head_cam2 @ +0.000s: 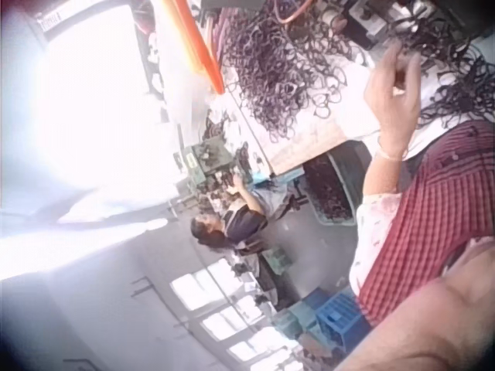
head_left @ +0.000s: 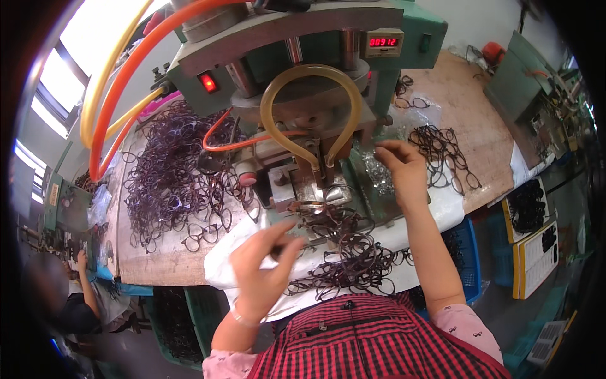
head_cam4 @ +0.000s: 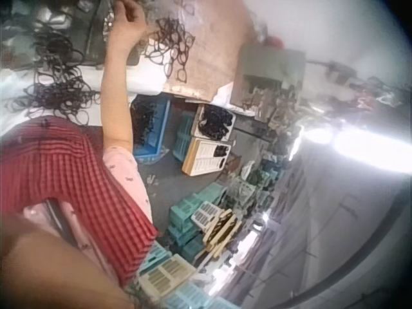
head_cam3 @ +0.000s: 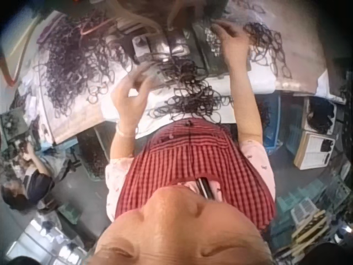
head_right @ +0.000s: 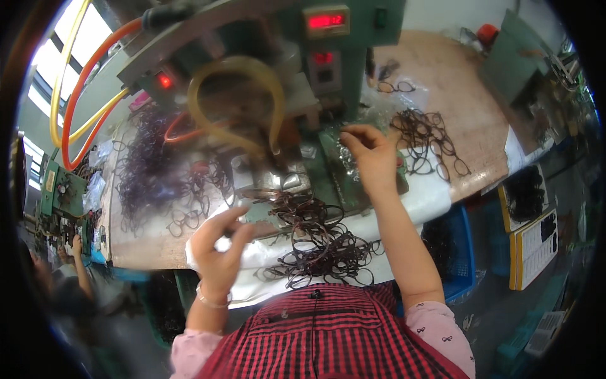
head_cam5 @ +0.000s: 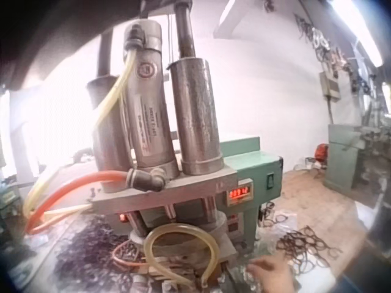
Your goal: The person repeatedly picks up eyeglass frames and small metal components from a pile, places them into a press machine, and removes the assembled unit. The process is continuous and repetitive, with finished items accumulating on the table.
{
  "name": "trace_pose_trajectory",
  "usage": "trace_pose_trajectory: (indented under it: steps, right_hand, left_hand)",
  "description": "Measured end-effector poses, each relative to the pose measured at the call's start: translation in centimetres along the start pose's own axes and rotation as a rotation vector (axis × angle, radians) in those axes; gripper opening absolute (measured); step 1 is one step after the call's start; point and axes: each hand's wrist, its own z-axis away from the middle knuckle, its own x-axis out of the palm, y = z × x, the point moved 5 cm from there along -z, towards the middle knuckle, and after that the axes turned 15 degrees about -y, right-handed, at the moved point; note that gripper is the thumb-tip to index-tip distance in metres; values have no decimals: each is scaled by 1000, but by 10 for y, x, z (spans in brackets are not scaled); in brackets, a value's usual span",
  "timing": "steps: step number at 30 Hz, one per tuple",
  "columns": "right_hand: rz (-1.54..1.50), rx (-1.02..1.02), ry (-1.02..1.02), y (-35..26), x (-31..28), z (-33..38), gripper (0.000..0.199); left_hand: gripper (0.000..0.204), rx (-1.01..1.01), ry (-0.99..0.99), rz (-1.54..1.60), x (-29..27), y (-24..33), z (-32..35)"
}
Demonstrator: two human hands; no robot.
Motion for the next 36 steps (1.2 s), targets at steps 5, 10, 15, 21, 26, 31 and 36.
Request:
trace_pose_trajectory:
  steps: [5,10,15,21,26,31,36]
  right_hand:
    - [232,128,63,23,-7,30,18]
    - [258,56,-120,-15,2,51,17]
    - [466,-290,-294,-62,66,30,26]
    - [-18,-142,-343,-41,80,29,55]
    - [-153,-54,-419,-49,94,34,62]
    - [-193,-49,-449,-61,95,60,63]
    - [561,-337,-337,-56,49,34,35]
  left_hand:
    - [15,-8,144,-80,41,-1,-23]
    - [10,-9,106,-32,47,1,-33]
    - [8,-17,79,-16,47,0,-34]
    - [12,106,54,-136,46,4,-38]
    - [14,156,26,-60,44,0,-22]
    - [21,244,135,164,39,-20,31]
    - [28,684,-64,-307,25,26,-1]
